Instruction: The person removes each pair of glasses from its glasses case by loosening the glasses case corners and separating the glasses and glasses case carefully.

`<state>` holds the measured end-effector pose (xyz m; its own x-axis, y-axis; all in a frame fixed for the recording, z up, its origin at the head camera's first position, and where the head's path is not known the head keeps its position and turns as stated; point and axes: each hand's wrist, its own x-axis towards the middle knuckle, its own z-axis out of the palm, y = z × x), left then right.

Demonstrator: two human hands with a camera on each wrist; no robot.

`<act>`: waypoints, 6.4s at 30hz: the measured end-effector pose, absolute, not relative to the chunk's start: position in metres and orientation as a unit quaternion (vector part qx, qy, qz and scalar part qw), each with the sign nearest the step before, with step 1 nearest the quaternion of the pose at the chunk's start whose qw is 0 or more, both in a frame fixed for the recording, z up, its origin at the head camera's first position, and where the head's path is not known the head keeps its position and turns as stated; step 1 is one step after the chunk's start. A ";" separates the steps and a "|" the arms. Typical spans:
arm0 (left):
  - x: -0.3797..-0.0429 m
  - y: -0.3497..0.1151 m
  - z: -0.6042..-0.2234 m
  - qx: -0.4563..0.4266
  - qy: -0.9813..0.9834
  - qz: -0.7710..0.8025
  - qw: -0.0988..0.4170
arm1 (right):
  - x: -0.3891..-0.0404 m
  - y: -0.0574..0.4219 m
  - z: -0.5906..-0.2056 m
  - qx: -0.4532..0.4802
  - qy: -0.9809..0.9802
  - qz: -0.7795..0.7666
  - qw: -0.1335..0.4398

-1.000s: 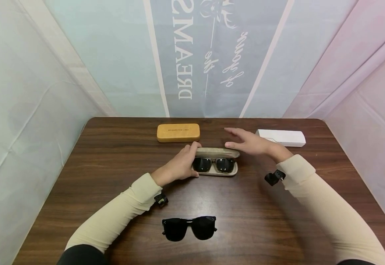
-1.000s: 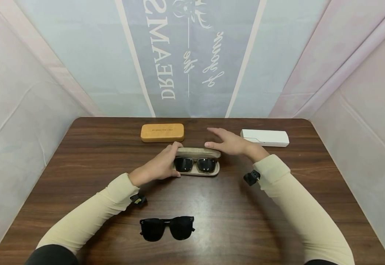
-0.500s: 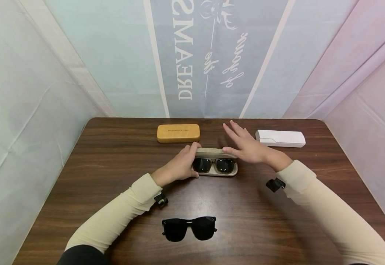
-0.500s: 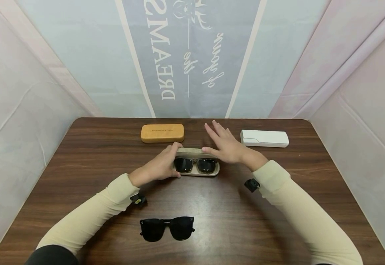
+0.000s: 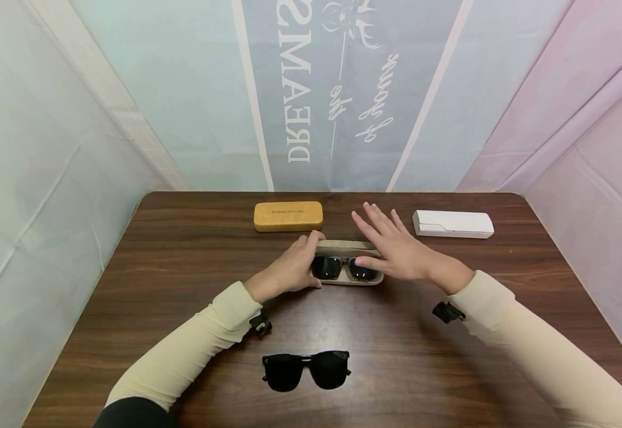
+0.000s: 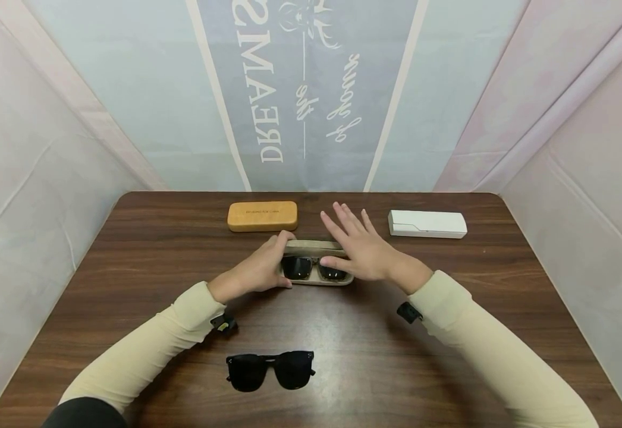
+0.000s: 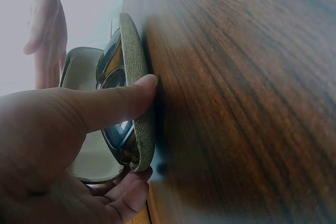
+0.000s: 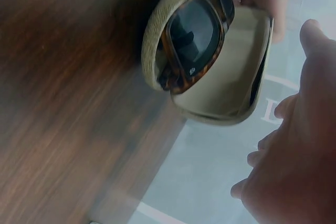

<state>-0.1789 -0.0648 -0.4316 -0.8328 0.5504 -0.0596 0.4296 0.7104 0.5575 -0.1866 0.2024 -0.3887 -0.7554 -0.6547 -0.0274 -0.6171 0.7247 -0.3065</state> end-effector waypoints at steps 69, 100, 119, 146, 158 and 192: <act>-0.180 -0.065 -0.437 0.274 0.918 0.268 0.103 | -0.141 0.173 -0.420 -0.441 0.883 -0.115 -0.109; -0.178 -0.066 -0.437 0.269 0.920 0.266 0.103 | -0.140 0.153 -0.440 -0.346 0.930 -0.035 -0.120; -0.176 -0.066 -0.434 0.268 0.917 0.276 0.104 | -0.145 0.152 -0.444 -0.334 0.919 -0.114 -0.173; -0.178 -0.065 -0.434 0.265 0.919 0.273 0.107 | -0.137 0.162 -0.421 -0.342 0.921 -0.125 -0.138; -0.178 -0.066 -0.433 0.257 0.921 0.271 0.113 | -0.133 0.174 -0.395 -0.305 0.937 -0.149 -0.079; -0.178 -0.066 -0.435 0.265 0.921 0.266 0.104 | -0.119 0.201 -0.369 -0.288 0.926 -0.210 0.126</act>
<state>-0.1776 -0.0657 -0.4349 -0.8377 0.5439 -0.0496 0.4335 0.7173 0.5454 -0.1193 0.2014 -0.3688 -0.8017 -0.5870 -0.1127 -0.4805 0.7451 -0.4625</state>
